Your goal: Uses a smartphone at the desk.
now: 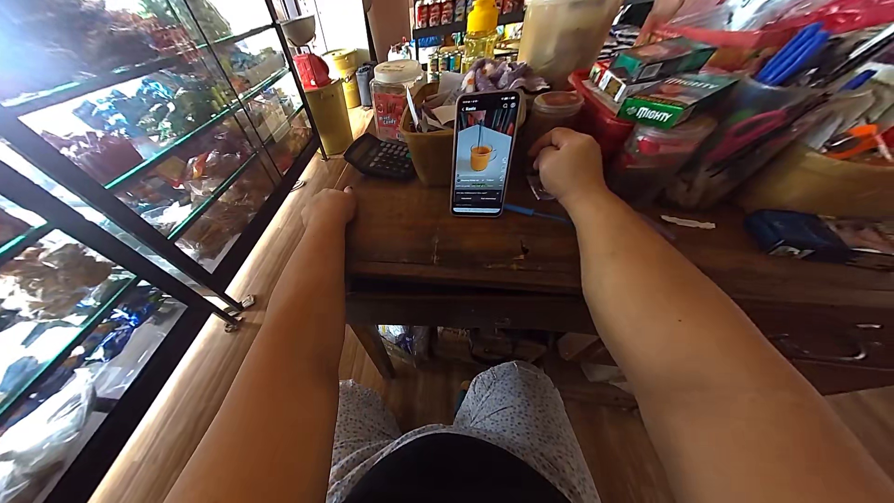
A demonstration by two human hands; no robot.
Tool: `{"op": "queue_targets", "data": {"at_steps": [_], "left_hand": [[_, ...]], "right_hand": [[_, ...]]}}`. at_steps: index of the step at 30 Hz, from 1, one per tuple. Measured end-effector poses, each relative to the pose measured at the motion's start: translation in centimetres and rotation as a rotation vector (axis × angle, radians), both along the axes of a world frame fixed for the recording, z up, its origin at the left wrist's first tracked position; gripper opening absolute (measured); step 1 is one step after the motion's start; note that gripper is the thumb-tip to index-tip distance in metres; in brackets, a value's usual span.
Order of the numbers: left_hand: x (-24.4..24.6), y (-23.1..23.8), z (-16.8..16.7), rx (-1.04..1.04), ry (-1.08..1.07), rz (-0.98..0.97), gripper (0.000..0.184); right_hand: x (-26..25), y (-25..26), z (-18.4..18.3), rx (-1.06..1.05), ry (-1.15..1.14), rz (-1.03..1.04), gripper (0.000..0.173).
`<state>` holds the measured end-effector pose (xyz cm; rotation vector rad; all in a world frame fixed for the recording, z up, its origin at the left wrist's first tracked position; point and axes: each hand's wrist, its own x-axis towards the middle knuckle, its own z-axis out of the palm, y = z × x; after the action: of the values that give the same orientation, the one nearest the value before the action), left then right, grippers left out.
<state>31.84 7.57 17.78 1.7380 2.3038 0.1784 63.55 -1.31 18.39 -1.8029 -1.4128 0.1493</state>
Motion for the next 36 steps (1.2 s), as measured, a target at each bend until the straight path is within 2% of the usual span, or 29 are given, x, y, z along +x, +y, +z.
{"op": "queue_targets", "data": {"at_steps": [26,36], "left_hand": [[0.05,0.15,-0.1,-0.019,0.044,-0.003,0.073],[-0.13,-0.05,0.04,-0.005,-0.014,-0.005,0.071]], "right_hand": [[0.3,0.34,-0.28,0.005,0.004,-0.016,0.033],[0.38,0.35,-0.45,0.008,-0.01,0.0,0.033]]}}
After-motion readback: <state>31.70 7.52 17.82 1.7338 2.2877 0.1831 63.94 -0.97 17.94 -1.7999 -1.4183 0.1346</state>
